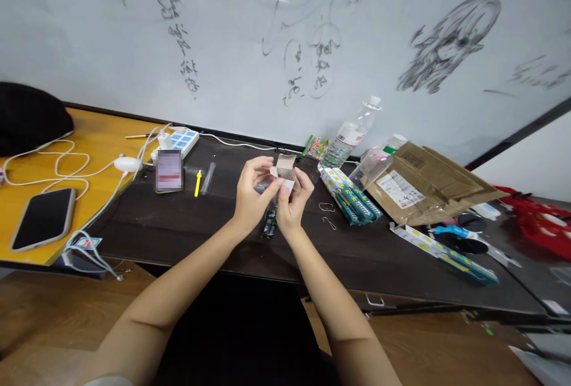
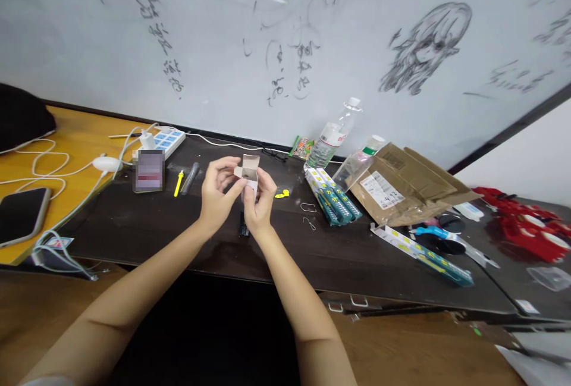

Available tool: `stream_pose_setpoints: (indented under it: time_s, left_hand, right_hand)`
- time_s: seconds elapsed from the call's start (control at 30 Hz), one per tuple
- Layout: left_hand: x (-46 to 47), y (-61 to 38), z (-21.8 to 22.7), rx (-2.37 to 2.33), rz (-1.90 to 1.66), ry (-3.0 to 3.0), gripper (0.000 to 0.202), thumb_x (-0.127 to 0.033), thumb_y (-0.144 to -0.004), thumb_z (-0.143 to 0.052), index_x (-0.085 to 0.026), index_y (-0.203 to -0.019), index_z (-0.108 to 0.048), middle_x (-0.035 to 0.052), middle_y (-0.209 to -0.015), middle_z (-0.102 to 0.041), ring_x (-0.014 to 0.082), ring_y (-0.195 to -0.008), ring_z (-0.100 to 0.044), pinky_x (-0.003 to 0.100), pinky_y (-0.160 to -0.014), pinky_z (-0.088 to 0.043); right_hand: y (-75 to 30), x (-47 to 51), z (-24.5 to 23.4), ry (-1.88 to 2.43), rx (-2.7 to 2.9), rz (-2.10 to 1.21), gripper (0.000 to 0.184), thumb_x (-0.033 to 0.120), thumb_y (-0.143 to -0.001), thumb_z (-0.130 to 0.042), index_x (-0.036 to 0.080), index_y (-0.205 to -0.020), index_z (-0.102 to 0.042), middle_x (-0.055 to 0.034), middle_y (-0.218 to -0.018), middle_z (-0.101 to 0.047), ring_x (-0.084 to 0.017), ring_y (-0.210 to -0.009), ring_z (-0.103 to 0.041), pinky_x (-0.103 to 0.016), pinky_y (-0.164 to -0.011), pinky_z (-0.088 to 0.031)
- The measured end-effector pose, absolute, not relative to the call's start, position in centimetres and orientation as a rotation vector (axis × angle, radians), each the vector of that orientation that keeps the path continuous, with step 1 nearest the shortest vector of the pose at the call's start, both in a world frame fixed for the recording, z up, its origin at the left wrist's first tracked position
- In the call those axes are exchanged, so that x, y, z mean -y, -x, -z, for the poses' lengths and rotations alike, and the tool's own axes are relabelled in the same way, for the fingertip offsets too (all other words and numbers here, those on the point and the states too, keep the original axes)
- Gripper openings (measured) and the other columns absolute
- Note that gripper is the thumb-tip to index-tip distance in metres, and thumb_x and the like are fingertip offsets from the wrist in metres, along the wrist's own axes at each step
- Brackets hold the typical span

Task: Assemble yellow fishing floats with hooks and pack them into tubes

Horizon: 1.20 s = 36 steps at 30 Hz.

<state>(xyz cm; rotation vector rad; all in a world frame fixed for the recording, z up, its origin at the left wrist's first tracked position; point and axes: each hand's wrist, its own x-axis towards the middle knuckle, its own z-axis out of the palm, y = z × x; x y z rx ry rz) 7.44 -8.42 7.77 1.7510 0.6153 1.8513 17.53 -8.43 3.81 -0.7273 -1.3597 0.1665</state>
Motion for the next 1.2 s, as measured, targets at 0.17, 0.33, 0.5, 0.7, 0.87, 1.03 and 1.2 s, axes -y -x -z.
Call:
stream_pose_setpoints:
  time_s: [0.17,0.33,0.5,0.7,0.87,1.03,1.2]
  left_hand:
    - [9.0,-8.0,-7.1,-0.664,-1.875,-1.76,0.025,-0.031,-0.084,-0.06,-0.02,-0.107,-0.057,0.0082,-0.115,-0.056,0.0176,-0.106,-0.058,0.032,-0.089,-0.05]
    - [9.4,-8.2,-7.0,-0.654,-1.924,-1.644,0.03,-0.028,-0.082,-0.064,-0.021,-0.109,-0.053,0.0077,-0.112,-0.057,0.0166,-0.104,-0.059,0.033,-0.089,-0.05]
    - [9.5,-7.7,-7.6,-0.665,-1.873,-1.801,0.013,-0.026,-0.086,-0.057,-0.019,-0.096,-0.06,0.0074,-0.108,-0.059,0.0179,-0.105,-0.058,0.034,-0.09,-0.049]
    - [8.9,-8.0,-8.1,-0.587,-1.733,-1.756,0.014,-0.03,-0.084,-0.06,-0.018,-0.092,-0.056,0.0041,-0.097,-0.061,0.0145,-0.093,-0.062,0.029,-0.085,-0.051]
    - [8.5,-8.3,-7.9,-0.551,-1.635,-1.669,0.021,-0.03,-0.082,-0.063,-0.019,-0.095,-0.052,0.0024,-0.095,-0.062,0.012,-0.085,-0.064,0.026,-0.079,-0.053]
    - [8.6,-8.2,-7.7,-0.58,-1.633,-1.602,0.035,-0.028,-0.079,-0.066,-0.021,-0.104,-0.043,0.0051,-0.103,-0.063,0.014,-0.088,-0.067,0.029,-0.081,-0.054]
    - [8.5,-8.3,-7.6,-0.577,-1.606,-1.603,0.035,-0.031,-0.081,-0.063,-0.022,-0.104,-0.039,0.0073,-0.109,-0.063,0.0167,-0.094,-0.067,0.033,-0.085,-0.054]
  right_hand:
    - [-18.4,8.6,-3.3,0.772,1.418,-0.163,0.037,0.037,-0.092,-0.045,0.03,-0.128,-0.039,-0.0082,-0.122,-0.049,-0.022,-0.108,-0.058,-0.04,-0.085,-0.052]
    - [-18.4,9.0,-3.4,0.788,1.42,-0.117,0.035,0.038,-0.092,-0.043,0.029,-0.126,-0.041,-0.0083,-0.12,-0.05,-0.021,-0.106,-0.058,-0.04,-0.085,-0.051]
    - [-18.4,9.7,-4.9,0.743,1.453,-0.03,0.031,0.04,-0.095,-0.033,0.026,-0.117,-0.05,-0.0065,-0.111,-0.053,-0.021,-0.107,-0.054,-0.044,-0.092,-0.045]
    - [-18.4,9.5,-7.5,0.682,1.276,-0.141,0.012,0.031,-0.089,-0.049,0.026,-0.099,-0.051,-0.0023,-0.095,-0.05,-0.017,-0.092,-0.054,-0.036,-0.084,-0.046]
    - [-19.2,8.7,-9.4,0.663,1.338,-0.339,0.022,0.036,-0.088,-0.049,0.026,-0.108,-0.051,-0.0014,-0.087,-0.052,-0.016,-0.082,-0.055,-0.033,-0.077,-0.047]
    - [-19.7,8.9,-10.3,0.72,1.398,-0.318,0.017,0.039,-0.087,-0.053,0.022,-0.088,-0.058,-0.0013,-0.084,-0.056,-0.016,-0.079,-0.055,-0.031,-0.075,-0.046]
    - [-20.1,9.0,-9.9,0.658,1.428,-0.321,0.013,0.035,-0.084,-0.057,0.022,-0.082,-0.058,-0.002,-0.085,-0.056,-0.017,-0.084,-0.055,-0.034,-0.078,-0.046]
